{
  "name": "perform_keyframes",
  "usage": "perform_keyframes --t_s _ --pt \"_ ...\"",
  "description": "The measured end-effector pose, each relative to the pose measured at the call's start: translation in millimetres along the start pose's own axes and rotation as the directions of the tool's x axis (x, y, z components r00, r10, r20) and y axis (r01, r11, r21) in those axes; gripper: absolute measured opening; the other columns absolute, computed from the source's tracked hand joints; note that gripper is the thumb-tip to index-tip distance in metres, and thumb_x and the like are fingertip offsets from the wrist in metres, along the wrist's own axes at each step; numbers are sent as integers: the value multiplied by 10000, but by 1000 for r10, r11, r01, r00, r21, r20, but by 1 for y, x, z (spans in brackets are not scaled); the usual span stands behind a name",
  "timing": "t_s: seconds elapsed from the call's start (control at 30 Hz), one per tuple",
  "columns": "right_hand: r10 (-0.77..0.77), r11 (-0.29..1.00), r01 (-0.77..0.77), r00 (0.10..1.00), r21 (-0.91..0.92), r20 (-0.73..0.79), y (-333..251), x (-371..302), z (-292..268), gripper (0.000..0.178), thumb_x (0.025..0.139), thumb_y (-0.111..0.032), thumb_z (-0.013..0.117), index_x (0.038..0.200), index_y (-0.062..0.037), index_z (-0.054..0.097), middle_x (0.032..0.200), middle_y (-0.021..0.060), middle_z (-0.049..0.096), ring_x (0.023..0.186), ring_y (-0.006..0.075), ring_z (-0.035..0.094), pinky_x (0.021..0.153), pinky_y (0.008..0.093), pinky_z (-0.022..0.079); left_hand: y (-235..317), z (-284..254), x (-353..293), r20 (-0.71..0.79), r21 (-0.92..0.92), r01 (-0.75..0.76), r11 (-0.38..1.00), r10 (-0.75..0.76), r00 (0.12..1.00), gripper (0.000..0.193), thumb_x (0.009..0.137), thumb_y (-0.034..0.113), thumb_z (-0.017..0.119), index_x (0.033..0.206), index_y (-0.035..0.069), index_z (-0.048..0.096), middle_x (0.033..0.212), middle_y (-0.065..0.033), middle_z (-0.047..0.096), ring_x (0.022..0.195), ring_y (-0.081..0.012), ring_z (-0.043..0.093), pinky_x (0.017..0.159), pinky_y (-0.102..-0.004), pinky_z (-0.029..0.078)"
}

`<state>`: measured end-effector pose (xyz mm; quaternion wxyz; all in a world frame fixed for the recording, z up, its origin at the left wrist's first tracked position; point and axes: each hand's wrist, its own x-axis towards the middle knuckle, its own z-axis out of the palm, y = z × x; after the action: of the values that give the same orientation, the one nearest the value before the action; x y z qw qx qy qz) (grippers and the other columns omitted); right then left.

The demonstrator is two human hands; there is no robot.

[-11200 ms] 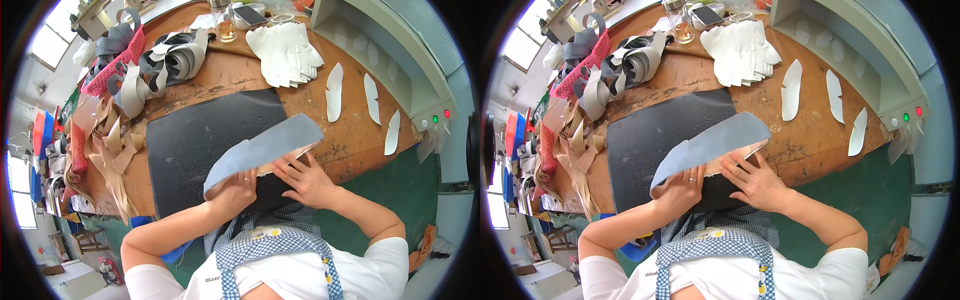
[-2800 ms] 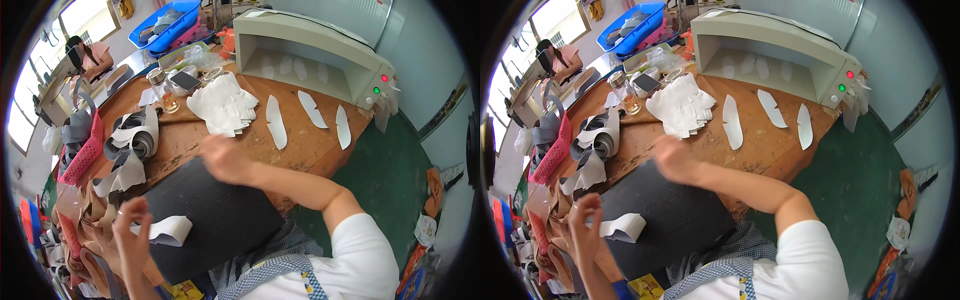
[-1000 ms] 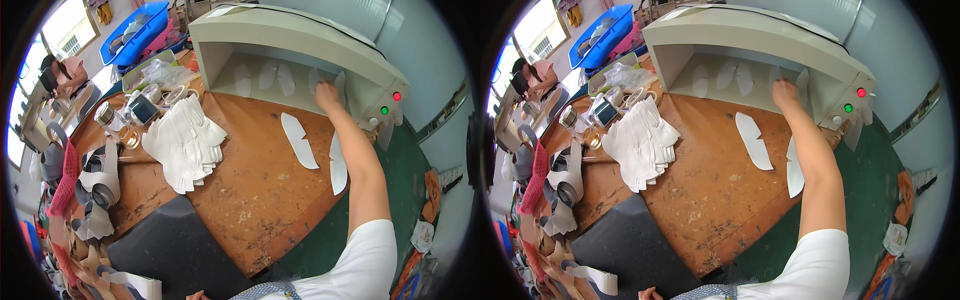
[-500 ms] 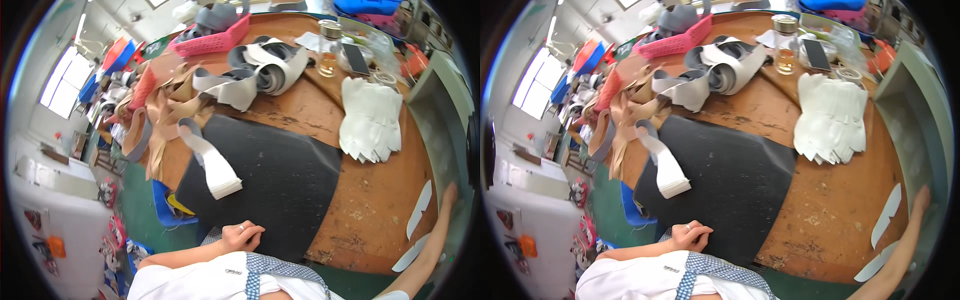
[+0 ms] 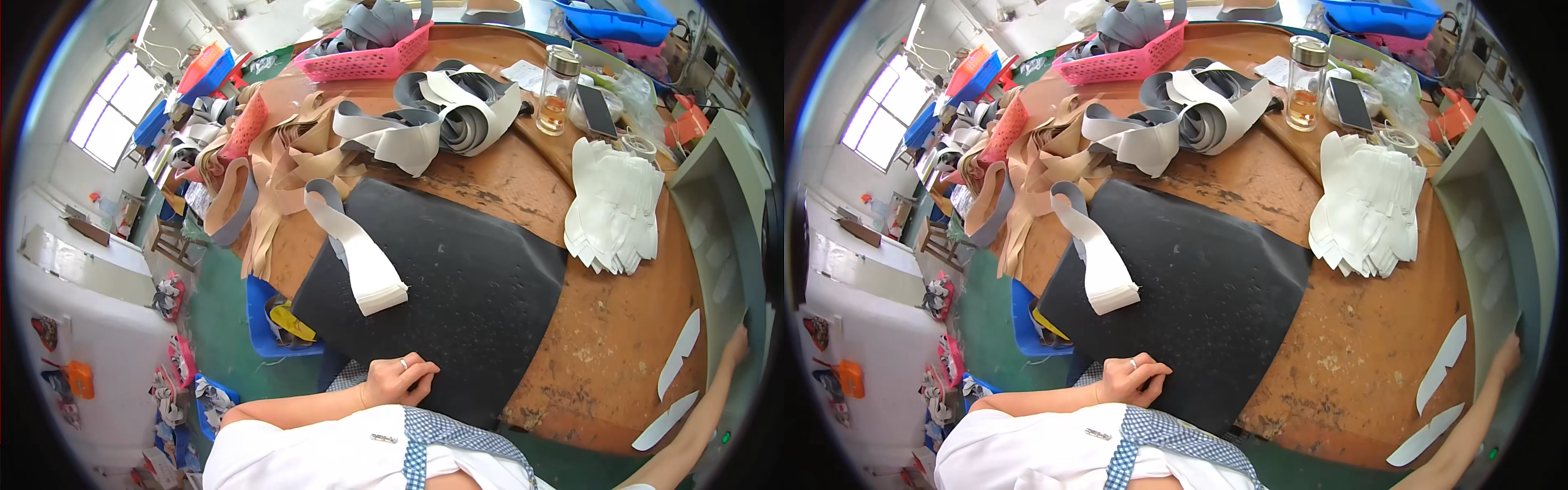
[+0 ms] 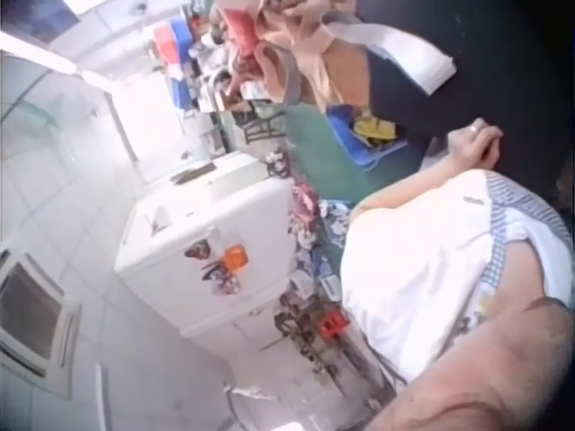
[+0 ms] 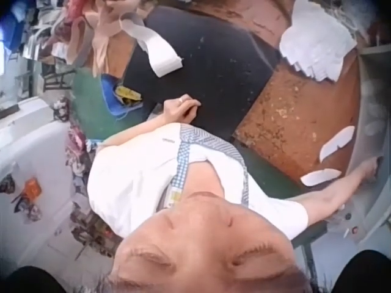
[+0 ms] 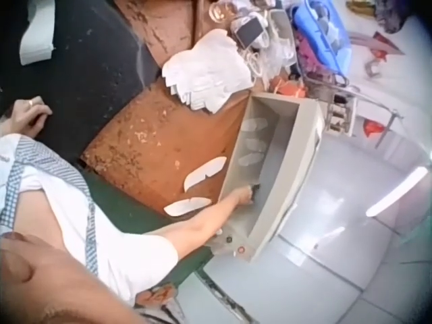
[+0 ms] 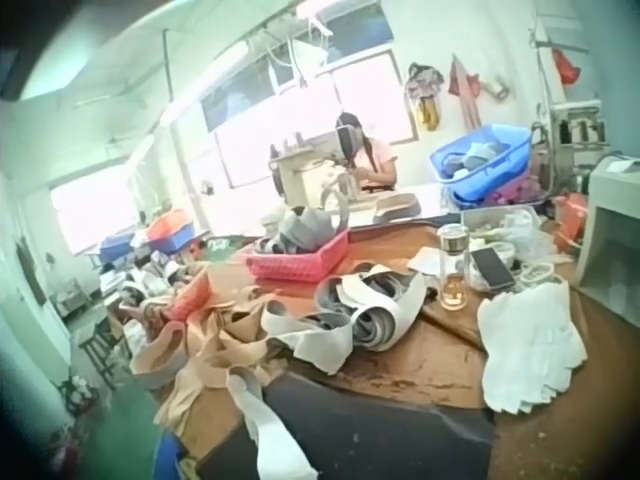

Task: Assembling and lining shoe upper components at a workbench.

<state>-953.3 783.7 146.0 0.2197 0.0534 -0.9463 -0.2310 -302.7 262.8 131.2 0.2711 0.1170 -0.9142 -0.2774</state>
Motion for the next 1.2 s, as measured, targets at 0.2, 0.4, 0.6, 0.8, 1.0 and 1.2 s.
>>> perform_keyframes --t_s 0.2,0.4,0.6,0.8,1.0,1.2 --pt "-78 991 91 989 -97 128 -78 -40 -158 371 834 -458 665 806 -96 741 857 134 722 819 313 714 720 417 574 2 -13 -6 0 -49 34 998 -34 999 146 721 -32 688 853 30 675 666 -56 604 453 -128 548 400 -231 430" --pt "26 843 38 993 537 -111 -78 -106 -308 297 968 -161 376 874 57 555 846 267 588 818 430 576 702 481 429 -7 -37 -6 26 -414 307 857 -326 945 108 846 -58 610 922 -1 662 709 -39 616 546 -58 567 474 -191 411" --pt "-624 519 702 701 488 -345 -181 -223 -520 110 748 6 525 835 45 582 747 220 576 718 397 581 635 397 459 -13 -84 31 13 -421 181 889 -194 981 142 841 -41 630 977 -5 649 839 -71 633 682 -108 626 579 -205 476" --pt "-904 -13 943 130 331 -406 -269 -268 -581 166 679 -71 588 841 -35 588 758 72 551 766 225 609 627 333 497 20 -120 80 122 -654 33 756 63 991 492 789 139 770 1220 27 560 1114 -113 611 1018 -242 611 861 -335 490" --pt "-785 -171 596 399 785 -474 -331 -282 -563 254 916 -158 558 1108 4 594 923 116 676 819 225 680 703 299 533 1 -122 54 422 -767 474 433 -216 881 231 931 164 648 1084 -10 637 866 5 674 780 -63 614 700 -223 505" --pt "-914 -386 -587 348 711 -208 -389 -371 -472 543 1001 -322 521 1378 51 400 1164 123 612 1037 185 618 899 330 499 -32 -106 30 445 -841 532 100 -434 784 282 988 209 563 1157 -7 630 947 -22 684 839 -66 621 745 -219 504"
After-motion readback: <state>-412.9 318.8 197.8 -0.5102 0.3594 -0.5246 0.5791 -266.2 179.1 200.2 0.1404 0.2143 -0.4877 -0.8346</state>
